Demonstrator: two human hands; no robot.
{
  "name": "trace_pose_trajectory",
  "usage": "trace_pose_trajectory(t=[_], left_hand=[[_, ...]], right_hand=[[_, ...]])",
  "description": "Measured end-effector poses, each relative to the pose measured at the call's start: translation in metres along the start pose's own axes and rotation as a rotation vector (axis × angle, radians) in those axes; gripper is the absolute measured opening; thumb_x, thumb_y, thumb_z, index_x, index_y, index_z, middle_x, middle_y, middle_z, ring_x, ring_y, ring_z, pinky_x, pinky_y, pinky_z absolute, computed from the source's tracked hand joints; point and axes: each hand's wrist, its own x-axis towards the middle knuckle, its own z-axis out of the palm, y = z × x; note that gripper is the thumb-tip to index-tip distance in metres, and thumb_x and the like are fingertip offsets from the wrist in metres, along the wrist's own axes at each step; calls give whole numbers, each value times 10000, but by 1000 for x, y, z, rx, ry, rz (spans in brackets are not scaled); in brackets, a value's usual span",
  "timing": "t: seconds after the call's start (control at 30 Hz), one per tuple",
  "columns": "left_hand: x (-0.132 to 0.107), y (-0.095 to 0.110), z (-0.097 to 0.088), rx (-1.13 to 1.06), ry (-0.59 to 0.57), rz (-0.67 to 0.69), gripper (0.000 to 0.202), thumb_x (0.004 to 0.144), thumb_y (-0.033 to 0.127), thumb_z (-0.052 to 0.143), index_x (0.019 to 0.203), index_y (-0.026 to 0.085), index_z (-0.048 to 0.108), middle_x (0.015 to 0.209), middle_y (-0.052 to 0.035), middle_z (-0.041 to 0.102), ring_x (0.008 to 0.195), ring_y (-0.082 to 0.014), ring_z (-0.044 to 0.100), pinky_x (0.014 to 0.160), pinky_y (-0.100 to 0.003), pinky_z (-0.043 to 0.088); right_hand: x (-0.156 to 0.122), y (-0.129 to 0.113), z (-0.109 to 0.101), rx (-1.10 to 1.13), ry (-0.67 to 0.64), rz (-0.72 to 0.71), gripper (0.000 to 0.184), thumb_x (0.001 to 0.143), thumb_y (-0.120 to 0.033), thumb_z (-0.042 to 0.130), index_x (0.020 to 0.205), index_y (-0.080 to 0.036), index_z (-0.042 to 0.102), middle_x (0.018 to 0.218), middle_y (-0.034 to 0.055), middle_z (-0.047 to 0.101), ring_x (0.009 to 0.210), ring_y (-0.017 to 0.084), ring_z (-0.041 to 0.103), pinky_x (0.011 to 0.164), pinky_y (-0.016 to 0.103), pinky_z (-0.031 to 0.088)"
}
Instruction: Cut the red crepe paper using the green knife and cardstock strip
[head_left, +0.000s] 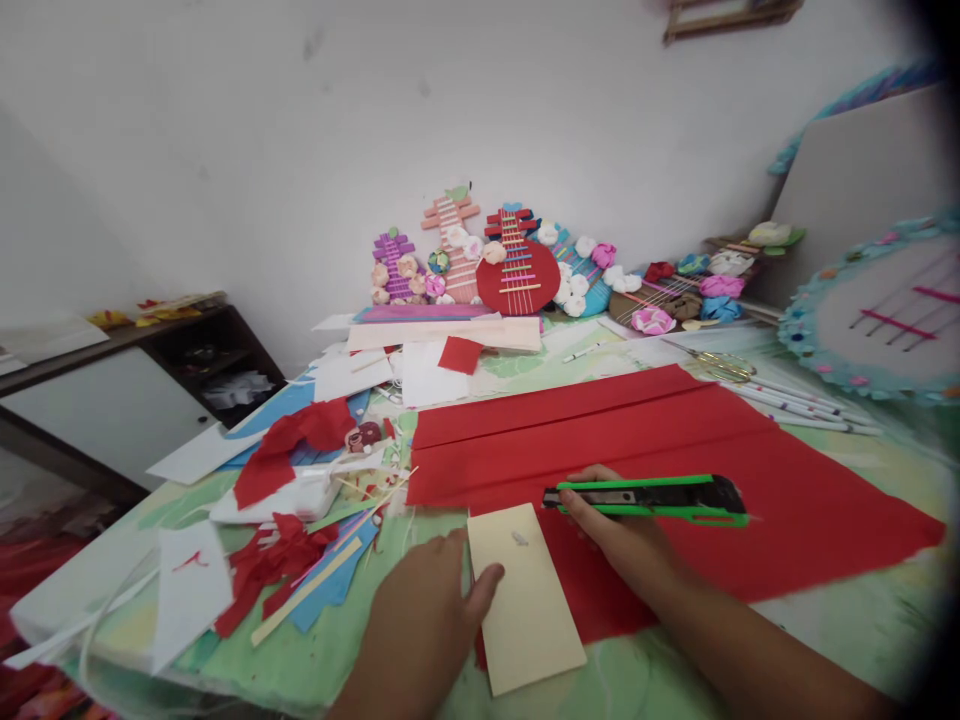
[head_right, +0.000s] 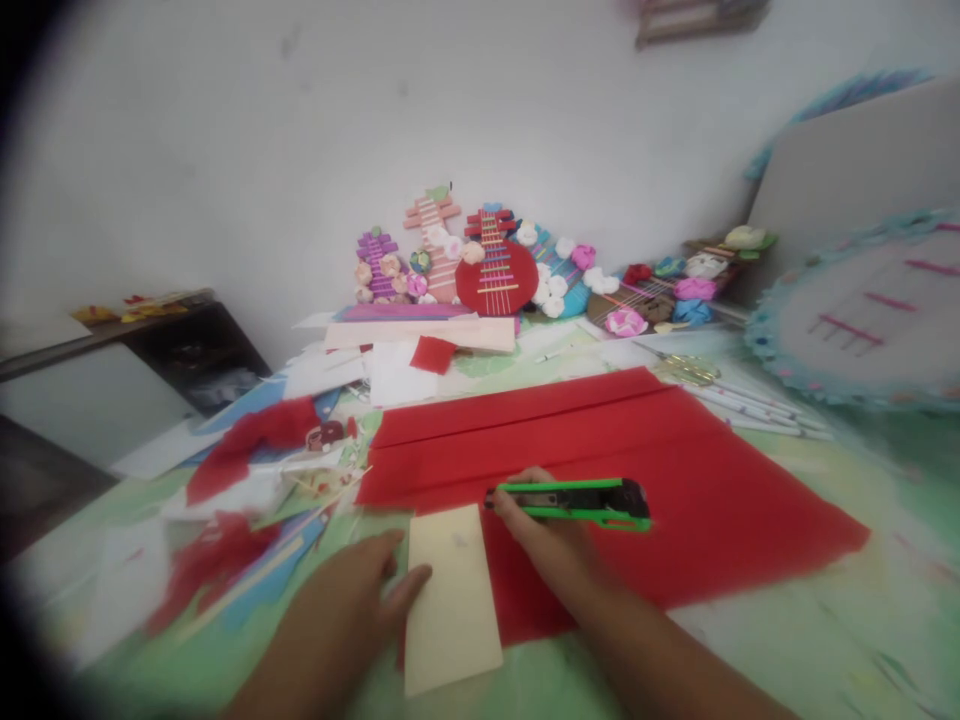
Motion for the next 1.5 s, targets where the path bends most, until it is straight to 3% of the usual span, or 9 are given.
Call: trace_pose_trajectory(t=[0.07, 0.27, 0.37, 0.47, 0.6, 0.83, 0.93, 1.13, 1.5], left_hand=[[-4, 7, 6, -38, -53, -43, 268, 757, 306, 519, 1002, 199, 542, 828, -57, 613, 777, -224, 566, 627, -280, 382], [4, 5, 15, -214, -6, -117, 481, 749, 218, 525, 1207, 153, 395, 791, -31, 605, 735, -196, 569, 590, -253, 372], [12, 0, 13, -272, -32, -130, 330, 754, 192, 517, 1084, 184, 498, 690, 18, 587, 648, -153, 565, 544, -221, 349], [20, -1, 9, -259, -21, -154, 183, 779, 267, 503, 929, 177, 559, 689, 1, 595, 647, -157, 570, 545, -227, 347], [28, 5, 9, -200, 19, -177, 271, 750, 400, 525, 867, 157, 554, 773, -57, 602, 714, -219, 570, 570, -268, 361], [20, 11, 12, -137, 69, -61, 334, 731, 377, 564, 966, 141, 545, 978, -108, 522, 917, -259, 499, 755, -317, 358], [18, 8, 11, -142, 71, -51, 269, 716, 333, 589, 895, 135, 557, 957, -105, 515, 917, -254, 489, 780, -318, 344], [19, 1, 4, -247, -15, -112, 64, 726, 203, 559, 767, 168, 525, 708, -13, 576, 663, -180, 547, 568, -247, 348], [23, -1, -13, -483, -58, -161, 77, 687, 163, 500, 617, 173, 532, 583, 33, 554, 583, -139, 530, 513, -208, 348]], right_hand=[[1, 2, 1, -8, 9, 0, 252, 715, -472, 534, 801, -236, 509, 658, -10, 587, 620, 175, 565, 540, 271, 406], [2, 4, 2, -29, 23, 21, 260, 714, -485, 527, 791, -237, 519, 572, -33, 544, 540, 157, 527, 497, 262, 381], [2, 1, 2, -13, 33, 38, 254, 716, -474, 526, 790, -231, 526, 521, -41, 512, 500, 151, 508, 461, 252, 358], [1, -1, 1, 19, 18, 46, 243, 721, -469, 522, 740, -227, 517, 502, -43, 500, 483, 147, 503, 450, 247, 346], [1, 1, 2, 68, 26, 34, 242, 715, -472, 524, 699, -232, 500, 507, -43, 501, 487, 148, 504, 451, 244, 343], [1, 2, 1, 91, 23, 17, 220, 730, -451, 524, 736, -232, 500, 553, -43, 511, 514, 142, 505, 487, 251, 364], [0, -2, 0, 95, 40, -10, 212, 732, -432, 525, 695, -226, 488, 556, -37, 508, 516, 140, 494, 477, 251, 355], [-1, -4, -1, 102, 2, -6, 200, 744, -417, 519, 698, -226, 481, 565, -40, 491, 512, 131, 470, 467, 246, 339], [1, 1, 1, 158, 25, 23, 226, 703, -442, 555, 686, -223, 504, 525, -47, 510, 509, 147, 505, 494, 261, 364]])
